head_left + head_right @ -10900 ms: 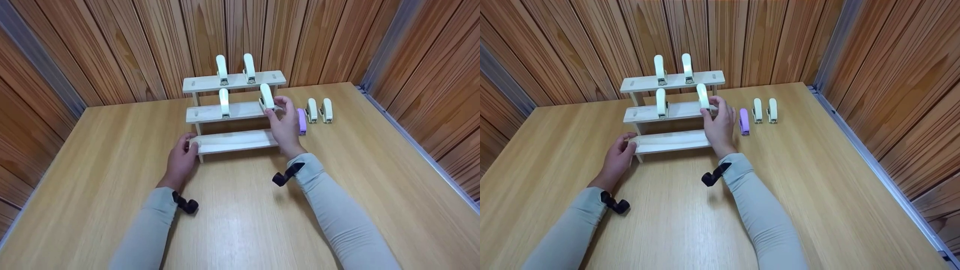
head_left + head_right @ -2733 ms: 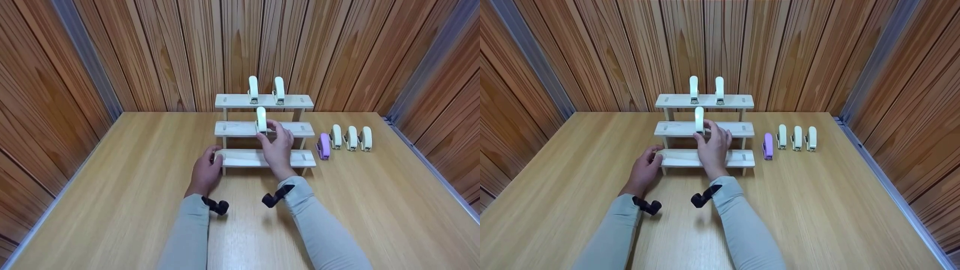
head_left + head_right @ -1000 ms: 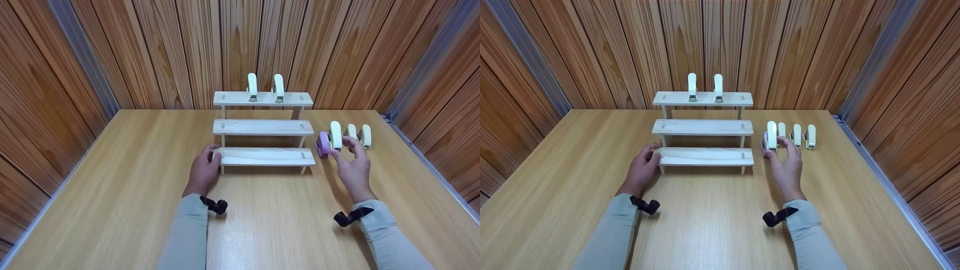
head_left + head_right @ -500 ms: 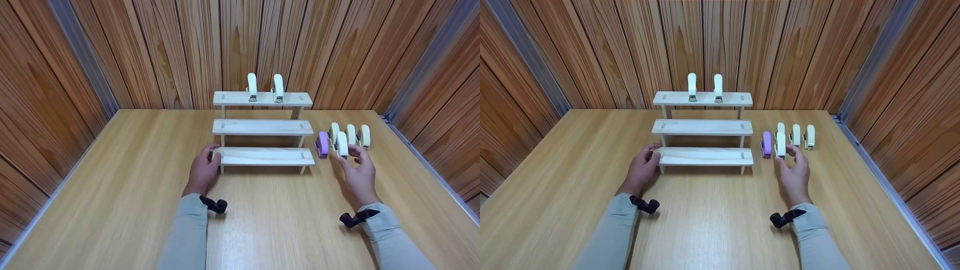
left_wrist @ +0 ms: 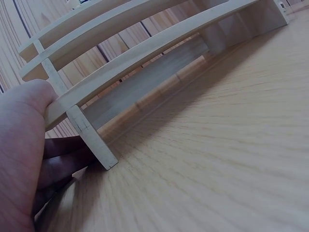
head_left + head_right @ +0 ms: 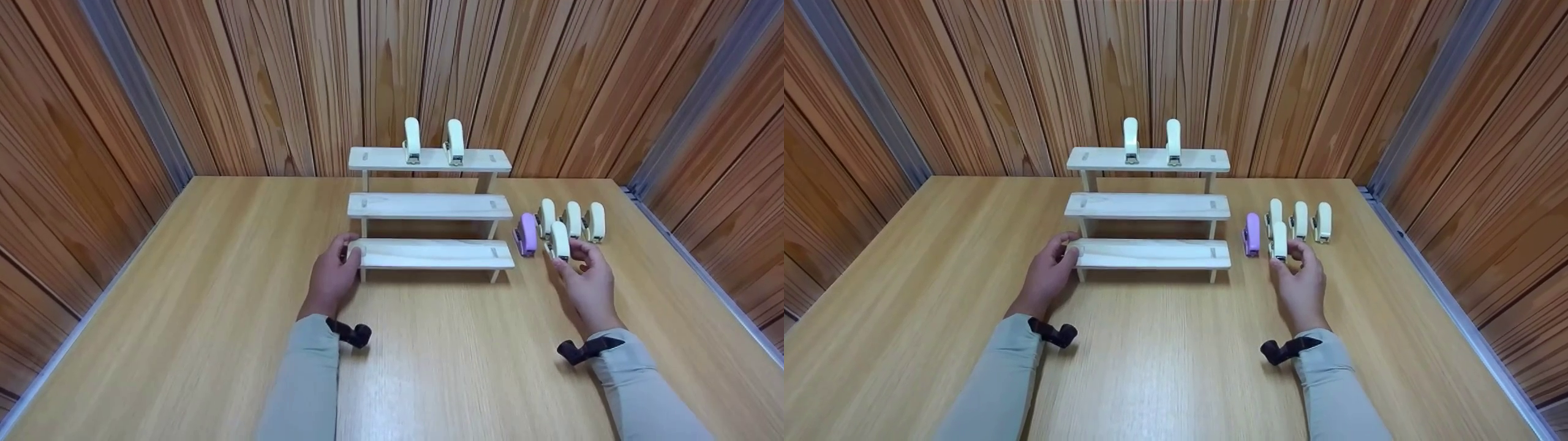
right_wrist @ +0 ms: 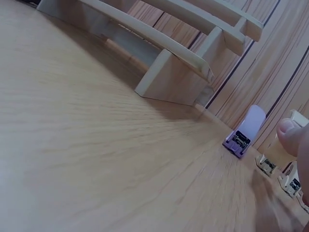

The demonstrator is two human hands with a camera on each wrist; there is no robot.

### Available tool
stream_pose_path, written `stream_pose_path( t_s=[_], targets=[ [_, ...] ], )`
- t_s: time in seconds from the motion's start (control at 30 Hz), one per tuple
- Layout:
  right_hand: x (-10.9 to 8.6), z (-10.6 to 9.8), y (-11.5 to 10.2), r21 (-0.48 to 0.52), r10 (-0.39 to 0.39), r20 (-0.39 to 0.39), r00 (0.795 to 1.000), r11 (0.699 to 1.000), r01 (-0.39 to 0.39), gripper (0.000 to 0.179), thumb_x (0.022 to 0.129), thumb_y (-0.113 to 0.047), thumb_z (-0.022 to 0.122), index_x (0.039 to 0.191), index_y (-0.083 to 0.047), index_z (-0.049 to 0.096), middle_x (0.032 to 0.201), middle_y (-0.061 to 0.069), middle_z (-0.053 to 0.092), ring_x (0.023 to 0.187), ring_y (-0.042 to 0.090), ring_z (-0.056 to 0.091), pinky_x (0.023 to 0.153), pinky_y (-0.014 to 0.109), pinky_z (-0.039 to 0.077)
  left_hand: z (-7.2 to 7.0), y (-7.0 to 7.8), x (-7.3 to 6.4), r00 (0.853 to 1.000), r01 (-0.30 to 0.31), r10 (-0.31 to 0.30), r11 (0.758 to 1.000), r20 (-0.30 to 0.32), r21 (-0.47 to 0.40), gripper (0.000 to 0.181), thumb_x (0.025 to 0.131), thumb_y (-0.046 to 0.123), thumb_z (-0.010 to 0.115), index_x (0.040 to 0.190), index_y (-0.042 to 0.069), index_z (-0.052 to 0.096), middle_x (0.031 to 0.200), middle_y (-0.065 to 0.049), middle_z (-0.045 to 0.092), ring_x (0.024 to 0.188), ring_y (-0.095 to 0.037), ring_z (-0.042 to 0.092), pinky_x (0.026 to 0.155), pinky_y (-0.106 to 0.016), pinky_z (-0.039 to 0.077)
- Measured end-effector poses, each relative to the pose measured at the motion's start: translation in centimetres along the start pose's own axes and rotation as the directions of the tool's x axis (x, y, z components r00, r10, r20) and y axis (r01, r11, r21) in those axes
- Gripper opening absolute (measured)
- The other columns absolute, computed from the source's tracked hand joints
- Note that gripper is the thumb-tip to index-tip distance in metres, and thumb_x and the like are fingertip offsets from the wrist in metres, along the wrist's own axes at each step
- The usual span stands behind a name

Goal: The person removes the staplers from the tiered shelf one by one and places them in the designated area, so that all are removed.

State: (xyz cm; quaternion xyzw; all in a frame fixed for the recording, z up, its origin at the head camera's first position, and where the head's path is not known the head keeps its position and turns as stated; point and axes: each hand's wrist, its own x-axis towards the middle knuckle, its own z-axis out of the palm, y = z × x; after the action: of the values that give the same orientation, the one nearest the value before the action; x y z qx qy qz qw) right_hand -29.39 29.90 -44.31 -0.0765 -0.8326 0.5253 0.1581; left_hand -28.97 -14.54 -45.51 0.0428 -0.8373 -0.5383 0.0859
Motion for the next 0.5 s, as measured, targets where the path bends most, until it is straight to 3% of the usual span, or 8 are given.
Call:
stream_pose_path(
  t_s=[0.27, 0.5],
  targets=[
    [0.16, -0.06, 0.19, 0.001, 0.041, 0.057, 0.998, 0.999, -0.041, 0.055, 0.096, -0.022, 0.070, 0.144, -0.009, 0.047, 0.132, 0.011, 0.052, 0.112, 0.020, 0.048, 0.092, 0.030, 0.038, -0.04, -0.01, -0.02, 1.000, 0.022, -0.022, 1.000, 0.003, -0.005, 0.032, 0.102, 0.039, 0.052, 0.133, 0.033, 0.057, 0.113, -0.001, 0.061, 0.104, -0.023, 0.056, 0.088, -0.040, 0.047],
    [0.17, -0.03, 0.30, -0.005, 0.078, 0.089, 0.993, 0.997, -0.078, 0.057, 0.097, -0.015, 0.069, 0.146, -0.009, 0.041, 0.139, 0.015, 0.049, 0.122, 0.027, 0.047, 0.103, 0.039, 0.040, 0.03, -0.14, 0.06, 0.999, 0.037, -0.037, 0.999, 0.019, -0.014, 0.031, 0.103, 0.040, 0.052, 0.133, 0.034, 0.056, 0.117, -0.001, 0.059, 0.107, -0.023, 0.055, 0.091, -0.041, 0.047]
  ],
)
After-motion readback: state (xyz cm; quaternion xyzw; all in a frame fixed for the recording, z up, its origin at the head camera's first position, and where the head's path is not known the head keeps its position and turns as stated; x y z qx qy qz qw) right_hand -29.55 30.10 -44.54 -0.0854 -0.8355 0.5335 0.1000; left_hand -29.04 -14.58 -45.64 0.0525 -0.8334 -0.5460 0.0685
